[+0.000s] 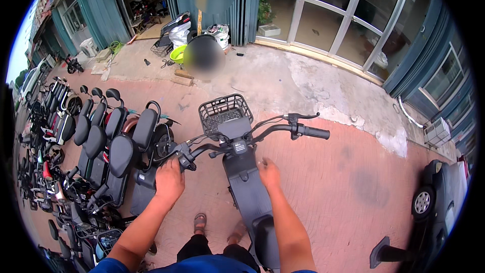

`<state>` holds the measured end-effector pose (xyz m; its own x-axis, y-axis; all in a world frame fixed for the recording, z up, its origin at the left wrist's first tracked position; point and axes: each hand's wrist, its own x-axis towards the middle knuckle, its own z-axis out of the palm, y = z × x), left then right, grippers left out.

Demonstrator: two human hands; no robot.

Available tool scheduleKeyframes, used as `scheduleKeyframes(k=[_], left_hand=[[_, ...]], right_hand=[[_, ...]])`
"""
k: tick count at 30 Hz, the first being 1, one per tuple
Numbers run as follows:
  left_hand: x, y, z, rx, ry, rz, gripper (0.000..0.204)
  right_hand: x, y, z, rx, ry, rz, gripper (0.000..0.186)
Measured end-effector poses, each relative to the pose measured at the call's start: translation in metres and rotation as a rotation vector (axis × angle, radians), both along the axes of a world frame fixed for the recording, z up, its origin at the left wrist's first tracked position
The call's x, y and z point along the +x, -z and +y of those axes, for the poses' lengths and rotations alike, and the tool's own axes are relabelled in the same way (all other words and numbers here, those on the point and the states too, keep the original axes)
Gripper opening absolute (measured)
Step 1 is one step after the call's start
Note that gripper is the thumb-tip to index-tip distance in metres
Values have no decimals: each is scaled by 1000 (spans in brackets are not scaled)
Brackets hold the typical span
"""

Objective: The person unscrews and removes a plastic panel from the front of an electric scooter using a screwdriver, handles several electrical wires, and then reattaches the panel by driving screws back into place.

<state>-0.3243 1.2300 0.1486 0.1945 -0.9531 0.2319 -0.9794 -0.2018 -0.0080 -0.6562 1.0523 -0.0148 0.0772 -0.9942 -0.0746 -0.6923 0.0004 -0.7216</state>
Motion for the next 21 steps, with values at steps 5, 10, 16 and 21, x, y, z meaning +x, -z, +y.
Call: scheduleKeyframes(k=[5,10,16,21], left_hand=[[30,-5,-50,17,34,-13,38],[55,-12,-96,1,103,-87,41],[56,-20,-108,1,126,-66,45],[56,-20,-107,-32,119,-61,44]], right_hand=[[-2,79,-76,45,-72,9,50],[18,148,-125,16,-150,48,44],[16,183,-152,295,-221,-270,28],[18,180,-150,-309,-338,220,16]])
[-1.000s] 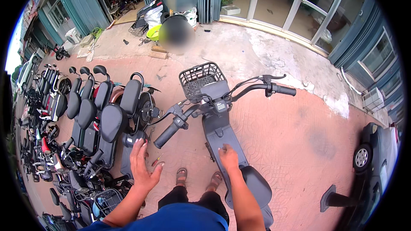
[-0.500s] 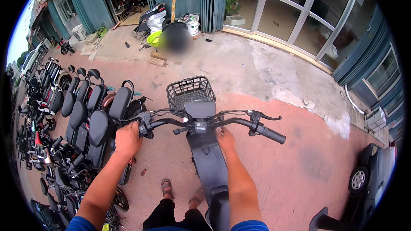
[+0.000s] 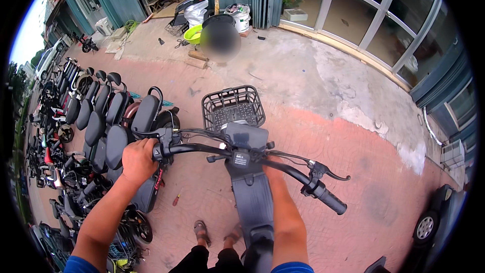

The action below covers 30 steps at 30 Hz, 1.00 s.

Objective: The person unscrews and removes a plastic panel from the front of an electric scooter using a screwdriver, handles several electrical wires, and then reattaches the panel by driving screws back into place.

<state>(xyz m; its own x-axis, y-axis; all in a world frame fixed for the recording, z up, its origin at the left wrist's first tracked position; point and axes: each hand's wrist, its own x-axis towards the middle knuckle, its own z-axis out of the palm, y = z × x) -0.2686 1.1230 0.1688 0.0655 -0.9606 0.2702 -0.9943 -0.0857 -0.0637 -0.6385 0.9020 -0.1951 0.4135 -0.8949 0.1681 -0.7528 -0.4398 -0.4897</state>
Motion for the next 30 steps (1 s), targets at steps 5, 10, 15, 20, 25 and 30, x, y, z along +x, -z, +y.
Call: scheduleKeyframes(k=[5,10,15,20,25,30], left_hand=[[-1,3,0,-11,-13,-2,46],[0,9,0,-12,-37,-3,51],[0,9,2,-16,-35,-4,52],[-2,11,2,-46,-28,-8,51],[-3,9,1,-53,-13,-32,49],[-2,10,1,-49,-16,-33,50]], right_hand=[[9,-13,2,-21,112,34,20],[22,-24,7,43,220,-52,21],[21,-30,6,-148,104,-103,17],[2,-30,0,-62,-52,3,17],[1,-35,0,16,-35,30,23],[4,-32,0,48,-24,49,25]])
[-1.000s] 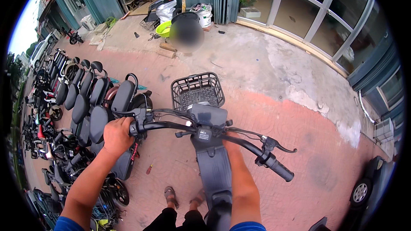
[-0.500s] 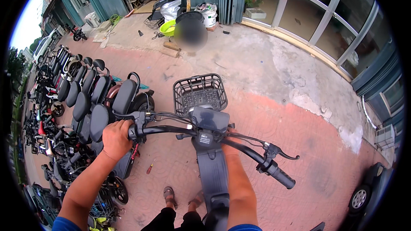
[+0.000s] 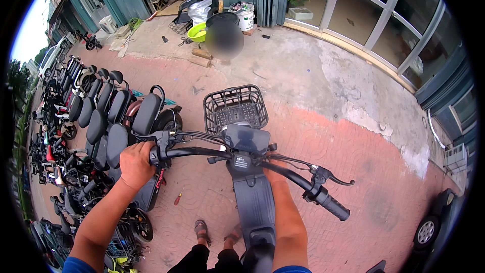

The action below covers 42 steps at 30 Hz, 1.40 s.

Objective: The person unscrews and removes a plastic panel from the front of an electric scooter using a screwdriver, handles several electrical wires, and then reattaches the panel by driving screws back into place.

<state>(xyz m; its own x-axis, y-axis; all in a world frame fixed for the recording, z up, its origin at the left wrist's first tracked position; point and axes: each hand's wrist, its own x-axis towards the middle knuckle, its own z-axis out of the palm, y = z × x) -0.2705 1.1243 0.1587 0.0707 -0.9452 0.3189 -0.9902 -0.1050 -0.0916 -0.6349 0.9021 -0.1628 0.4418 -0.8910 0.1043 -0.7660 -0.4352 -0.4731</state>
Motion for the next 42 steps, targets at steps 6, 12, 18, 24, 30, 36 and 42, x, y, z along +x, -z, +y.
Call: scheduleKeyframes(k=[6,12,18,24,30,36,42], left_hand=[[-1,-2,1,-15,8,-7,49],[1,2,4,-31,30,-1,43],[6,5,8,-40,27,-4,33],[13,4,13,39,5,-67,23],[8,-10,11,144,51,120,20],[6,-26,9,310,38,207,19],[18,-4,12,186,31,200,15]], right_hand=[[2,-14,-10,191,-20,114,36],[-10,-45,37,174,302,-253,36],[-71,-131,145,-42,386,-395,16],[-110,-284,189,-746,480,-37,37],[-169,-289,147,-253,453,332,55],[-175,-271,97,-94,482,705,52],[-166,-254,88,-157,535,784,53]])
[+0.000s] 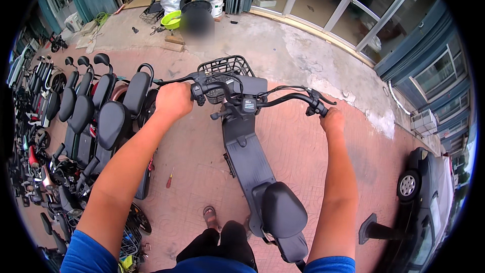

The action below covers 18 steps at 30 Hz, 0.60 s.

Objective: The person unscrews and removes a plastic panel from the front of an electric scooter using a screwdriver, handles several electrical wires, and then reattaches the panel by driving screws back into place.

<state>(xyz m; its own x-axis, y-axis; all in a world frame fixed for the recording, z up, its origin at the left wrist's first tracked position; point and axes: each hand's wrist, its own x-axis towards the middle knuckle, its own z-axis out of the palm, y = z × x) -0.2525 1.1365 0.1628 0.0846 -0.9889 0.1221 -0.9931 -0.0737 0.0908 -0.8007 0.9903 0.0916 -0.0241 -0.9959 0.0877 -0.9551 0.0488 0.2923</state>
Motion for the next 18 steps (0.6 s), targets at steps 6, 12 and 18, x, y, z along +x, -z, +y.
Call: scheduleKeyframes(k=[6,12,18], left_hand=[[-6,-7,3,27,-20,-13,16],[-2,-1,1,-17,-15,-9,18],[-7,4,0,-16,-36,-13,18]], right_hand=[[7,-13,8,-3,31,-120,45],[2,-8,-1,-18,3,-100,42],[2,-17,2,-4,9,-169,36]])
